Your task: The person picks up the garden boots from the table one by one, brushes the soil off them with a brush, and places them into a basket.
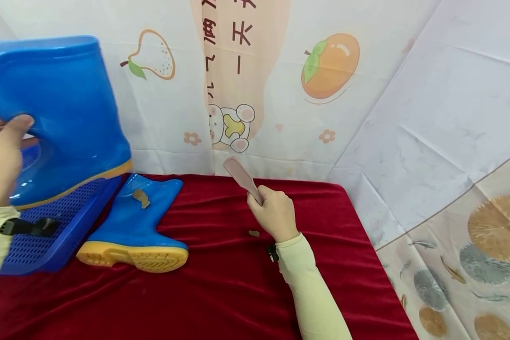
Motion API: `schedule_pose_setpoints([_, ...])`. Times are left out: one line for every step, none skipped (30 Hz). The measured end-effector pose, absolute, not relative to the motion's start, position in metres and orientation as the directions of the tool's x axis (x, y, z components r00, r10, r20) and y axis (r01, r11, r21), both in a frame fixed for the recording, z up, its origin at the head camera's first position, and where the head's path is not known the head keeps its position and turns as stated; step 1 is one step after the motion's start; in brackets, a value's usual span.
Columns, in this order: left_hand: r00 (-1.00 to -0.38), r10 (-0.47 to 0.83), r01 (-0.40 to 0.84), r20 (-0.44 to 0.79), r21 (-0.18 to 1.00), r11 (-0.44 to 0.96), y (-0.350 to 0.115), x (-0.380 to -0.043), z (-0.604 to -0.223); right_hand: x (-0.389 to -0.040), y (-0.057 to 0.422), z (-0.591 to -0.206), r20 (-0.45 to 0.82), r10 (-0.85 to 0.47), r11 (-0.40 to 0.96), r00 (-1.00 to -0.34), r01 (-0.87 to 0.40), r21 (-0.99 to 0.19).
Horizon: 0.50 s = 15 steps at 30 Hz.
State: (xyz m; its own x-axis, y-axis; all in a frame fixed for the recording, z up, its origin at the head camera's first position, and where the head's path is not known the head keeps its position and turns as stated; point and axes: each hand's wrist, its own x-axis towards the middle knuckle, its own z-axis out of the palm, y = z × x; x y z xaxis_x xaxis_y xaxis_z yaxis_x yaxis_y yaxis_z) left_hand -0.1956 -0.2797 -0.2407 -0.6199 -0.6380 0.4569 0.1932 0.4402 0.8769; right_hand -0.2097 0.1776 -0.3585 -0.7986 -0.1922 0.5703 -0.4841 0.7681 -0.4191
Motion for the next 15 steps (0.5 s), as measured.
schedule_pose_setpoints([-0.631, -0.659, 0.154, 0.41, 0.898, 0.412, -0.289, -0.197, -0.242, -0.21, 0.178, -0.358, 0.57, -0.191, 0.768, -0.8, -0.483, -0.42])
schedule_pose_setpoints([-0.637, -0.681, 0.118, 0.362, 0.918, 0.378, -0.297, -0.199, -0.243, -0.21, 0.178, -0.358, 0.568, -0.191, 0.768, -0.8, -0.483, -0.421])
schedule_pose_setpoints([-0.64, -0.703, 0.076, 0.311, 0.936, 0.345, -0.306, -0.201, -0.245, -0.211, 0.178, -0.359, 0.567, -0.193, 0.768, -0.801, -0.483, -0.421])
schedule_pose_setpoints([-0.638, -0.724, 0.03, 0.264, 0.947, 0.319, -0.314, -0.202, -0.248, -0.211, 0.178, -0.359, 0.567, -0.195, 0.767, -0.801, -0.484, -0.42])
schedule_pose_setpoints([-0.63, -0.743, -0.017, 0.224, 0.953, 0.302, -0.323, -0.204, -0.251, -0.212, 0.178, -0.359, 0.565, -0.197, 0.767, -0.801, -0.485, -0.42])
schedule_pose_setpoints([-0.621, -0.759, -0.061, 0.195, 0.954, 0.295, -0.331, -0.205, -0.255, -0.212, 0.178, -0.359, 0.565, -0.199, 0.767, -0.801, -0.486, -0.419])
schedule_pose_setpoints([-0.614, -0.772, -0.103, 0.167, 0.952, 0.288, -0.338, -0.206, -0.26, -0.212, 0.178, -0.359, 0.565, -0.201, 0.766, -0.8, -0.488, -0.419])
schedule_pose_setpoints([-0.61, -0.779, -0.143, 0.146, 0.947, 0.289, -0.345, -0.207, -0.264, -0.213, 0.178, -0.359, 0.565, -0.2, 0.766, -0.8, -0.487, -0.419])
schedule_pose_setpoints([-0.61, -0.782, -0.175, 0.127, 0.941, 0.289, -0.351, -0.208, -0.269, -0.213, 0.179, -0.36, 0.566, -0.199, 0.767, -0.8, -0.487, -0.418])
schedule_pose_setpoints([-0.614, -0.782, -0.199, 0.11, 0.937, 0.288, -0.357, -0.209, -0.274, -0.213, 0.179, -0.36, 0.566, -0.199, 0.767, -0.8, -0.487, -0.418])
schedule_pose_setpoints([-0.618, -0.78, -0.212, 0.097, 0.935, 0.284, -0.363, -0.21, -0.279, -0.214, 0.179, -0.36, 0.566, -0.198, 0.767, -0.8, -0.486, -0.418])
schedule_pose_setpoints([-0.628, -0.774, -0.208, 0.083, 0.94, 0.269, -0.37, -0.211, -0.284, -0.214, 0.179, -0.361, 0.566, -0.199, 0.767, -0.8, -0.486, -0.418])
schedule_pose_setpoints([-0.637, -0.769, -0.216, 0.058, 0.944, 0.25, -0.377, -0.213, -0.29, -0.214, 0.179, -0.362, 0.563, -0.199, 0.768, -0.802, -0.485, -0.419])
schedule_pose_setpoints([-0.637, -0.77, -0.23, 0.028, 0.947, 0.225, -0.384, -0.216, -0.296, -0.214, 0.179, -0.362, 0.56, -0.2, 0.768, -0.804, -0.484, -0.42])
schedule_pose_setpoints([-0.641, -0.768, -0.216, 0.002, 0.959, 0.183, -0.393, -0.22, -0.304, -0.215, 0.179, -0.363, 0.557, -0.202, 0.768, -0.806, -0.483, -0.42])
